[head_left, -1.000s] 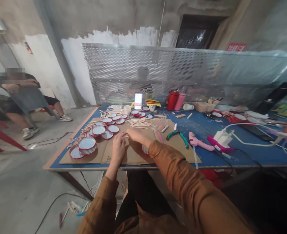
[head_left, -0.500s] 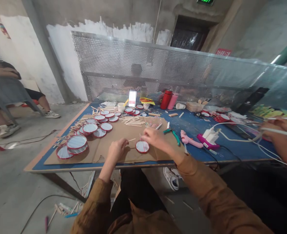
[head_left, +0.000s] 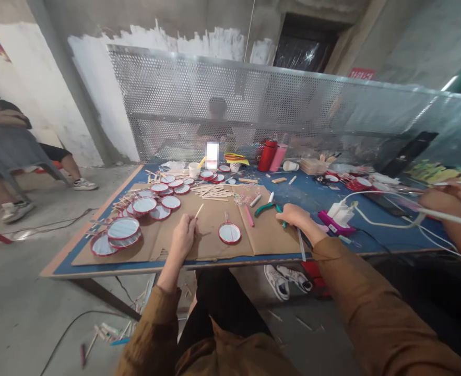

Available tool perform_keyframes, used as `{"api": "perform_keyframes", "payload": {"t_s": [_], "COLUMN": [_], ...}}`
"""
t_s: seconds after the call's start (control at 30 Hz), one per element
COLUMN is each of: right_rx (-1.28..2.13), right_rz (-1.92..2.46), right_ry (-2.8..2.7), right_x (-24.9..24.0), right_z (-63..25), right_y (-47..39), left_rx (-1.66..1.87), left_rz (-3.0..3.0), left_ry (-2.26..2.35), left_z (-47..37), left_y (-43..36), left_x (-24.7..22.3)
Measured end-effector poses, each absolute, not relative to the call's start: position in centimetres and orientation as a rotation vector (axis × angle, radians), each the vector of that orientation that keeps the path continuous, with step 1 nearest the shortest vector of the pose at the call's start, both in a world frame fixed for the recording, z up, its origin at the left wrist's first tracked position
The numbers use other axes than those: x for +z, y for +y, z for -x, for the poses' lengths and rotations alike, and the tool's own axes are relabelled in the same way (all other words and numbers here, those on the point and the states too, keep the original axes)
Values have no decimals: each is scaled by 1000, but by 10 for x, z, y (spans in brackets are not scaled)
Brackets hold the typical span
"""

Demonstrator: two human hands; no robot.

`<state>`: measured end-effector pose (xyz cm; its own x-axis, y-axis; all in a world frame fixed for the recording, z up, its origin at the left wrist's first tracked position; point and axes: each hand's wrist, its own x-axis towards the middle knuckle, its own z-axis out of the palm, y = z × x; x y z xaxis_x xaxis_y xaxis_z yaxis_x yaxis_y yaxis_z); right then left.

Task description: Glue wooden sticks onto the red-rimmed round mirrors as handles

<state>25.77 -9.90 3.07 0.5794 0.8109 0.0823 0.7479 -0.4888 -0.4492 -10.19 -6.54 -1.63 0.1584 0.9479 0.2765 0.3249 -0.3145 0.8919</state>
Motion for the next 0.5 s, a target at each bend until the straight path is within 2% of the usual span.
{"api": "perform_keyframes", "payload": {"t_s": [0.1,0.2,0.4,0.5], "right_rx": [474,606,1133,1169], "right_rz": [2336,2217,1517,1299], "right_ry": [-1132,-1063,-842,-872], "right_x": [35,43,60,67], "right_z": [-256,-251,-229,-193], "right_y": [-102,-107,-127,-142], "left_rx": [1129,1142,1170,1183], "left_rz": [-1717,-1684,-1592,-1546], "left_ry": [1186,1132,1050,1025], "left_z": [101,101,101,100], "left_y": [-67,-68,-65,-67], "left_x": [-14,-15,-21,-20]}}
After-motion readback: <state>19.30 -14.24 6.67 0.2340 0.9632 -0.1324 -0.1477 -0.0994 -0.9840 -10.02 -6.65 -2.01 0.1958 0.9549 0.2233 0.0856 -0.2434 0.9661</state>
